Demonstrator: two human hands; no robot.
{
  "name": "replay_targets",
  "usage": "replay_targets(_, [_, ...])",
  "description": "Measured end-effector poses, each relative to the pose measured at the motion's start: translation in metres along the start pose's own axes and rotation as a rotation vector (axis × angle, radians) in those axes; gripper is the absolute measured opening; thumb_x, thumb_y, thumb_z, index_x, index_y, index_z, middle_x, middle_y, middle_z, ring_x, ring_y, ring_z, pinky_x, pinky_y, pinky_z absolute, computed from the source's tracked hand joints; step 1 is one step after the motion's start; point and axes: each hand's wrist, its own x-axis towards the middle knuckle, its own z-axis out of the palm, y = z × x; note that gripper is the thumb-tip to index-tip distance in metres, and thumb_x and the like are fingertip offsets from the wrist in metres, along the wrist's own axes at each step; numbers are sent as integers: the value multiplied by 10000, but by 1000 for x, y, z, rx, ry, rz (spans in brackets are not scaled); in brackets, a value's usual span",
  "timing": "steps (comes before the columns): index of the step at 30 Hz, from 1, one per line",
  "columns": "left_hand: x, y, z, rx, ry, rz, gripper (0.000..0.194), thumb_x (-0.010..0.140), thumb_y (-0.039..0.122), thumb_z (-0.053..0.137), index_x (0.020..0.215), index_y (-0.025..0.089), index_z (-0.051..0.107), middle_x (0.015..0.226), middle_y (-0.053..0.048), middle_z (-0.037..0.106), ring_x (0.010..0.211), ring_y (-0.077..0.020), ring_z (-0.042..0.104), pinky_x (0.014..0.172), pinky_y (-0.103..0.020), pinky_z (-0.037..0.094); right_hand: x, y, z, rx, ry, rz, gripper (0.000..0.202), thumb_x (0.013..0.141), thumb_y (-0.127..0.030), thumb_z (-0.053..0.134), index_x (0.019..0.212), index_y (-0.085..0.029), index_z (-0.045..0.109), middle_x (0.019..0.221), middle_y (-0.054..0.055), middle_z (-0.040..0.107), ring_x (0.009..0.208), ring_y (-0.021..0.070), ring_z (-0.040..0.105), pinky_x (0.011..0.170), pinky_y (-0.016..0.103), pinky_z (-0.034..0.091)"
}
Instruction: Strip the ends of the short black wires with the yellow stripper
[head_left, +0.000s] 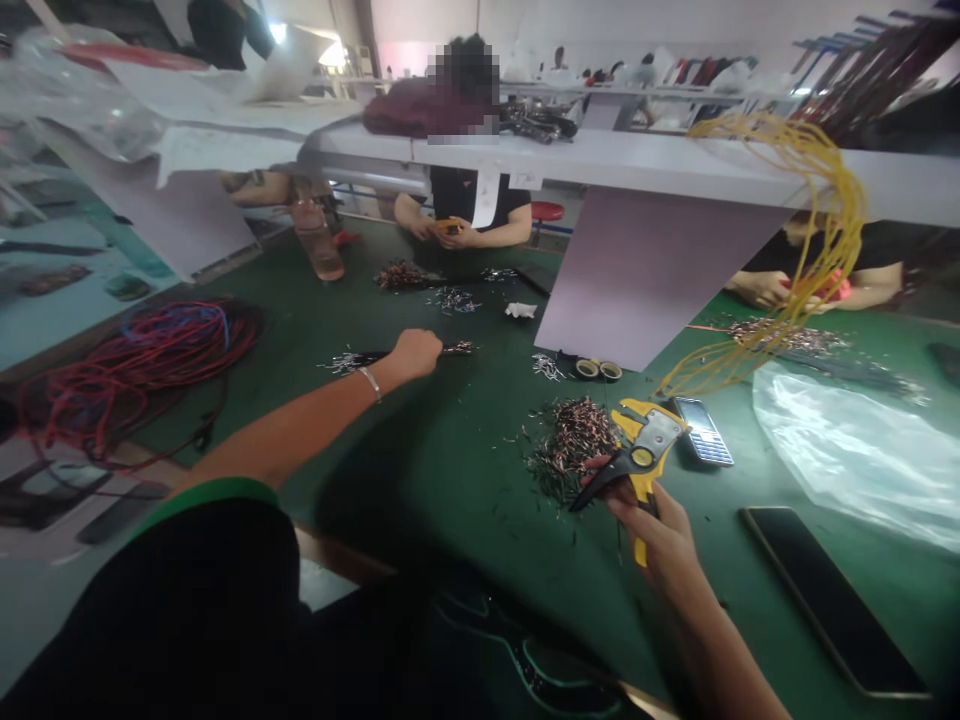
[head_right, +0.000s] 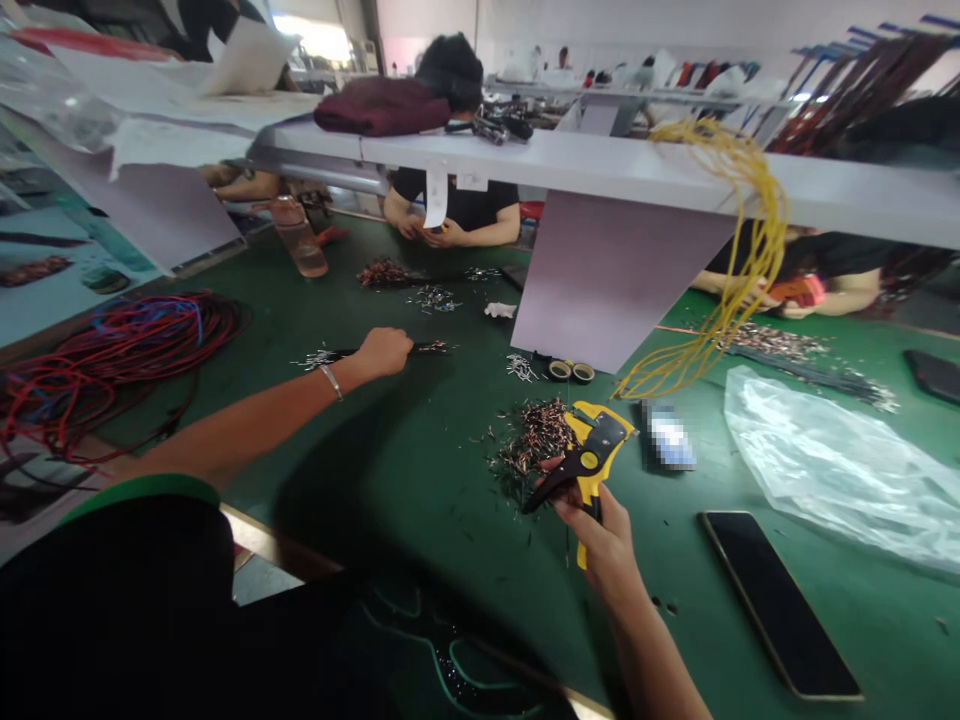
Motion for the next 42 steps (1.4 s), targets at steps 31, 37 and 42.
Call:
replay_targets(31, [25,-26,-70,-157,-77,31,242,682,194,630,892,169,749,766,-46,722,722,-177,656,655,-273,459,-2,-5,4,-14,61,-14,141,635,-249,748,683,-220,618,816,40,714,783,250,652,742,359,519])
replay_targets(37, [11,50,-53,-989,-245,9,195,727,186,595,868,111,706,751,-93,719,633,-146,644,632,-317,524,-15,-33,9,-99,16,-43,220,673,-258,704,889,-216,703,864,50,731,831,265,656,778,372,520])
replay_targets(42, [3,148,-30,-1437,-516,-28,64,716,172,634,680,125,660,619,-87,683,624,-166,650,664,-361,566,-35,-55,2,-120,17,-40,296,702,-266,709,992,-206,718,989,87,748,882,303,677,801,407,524])
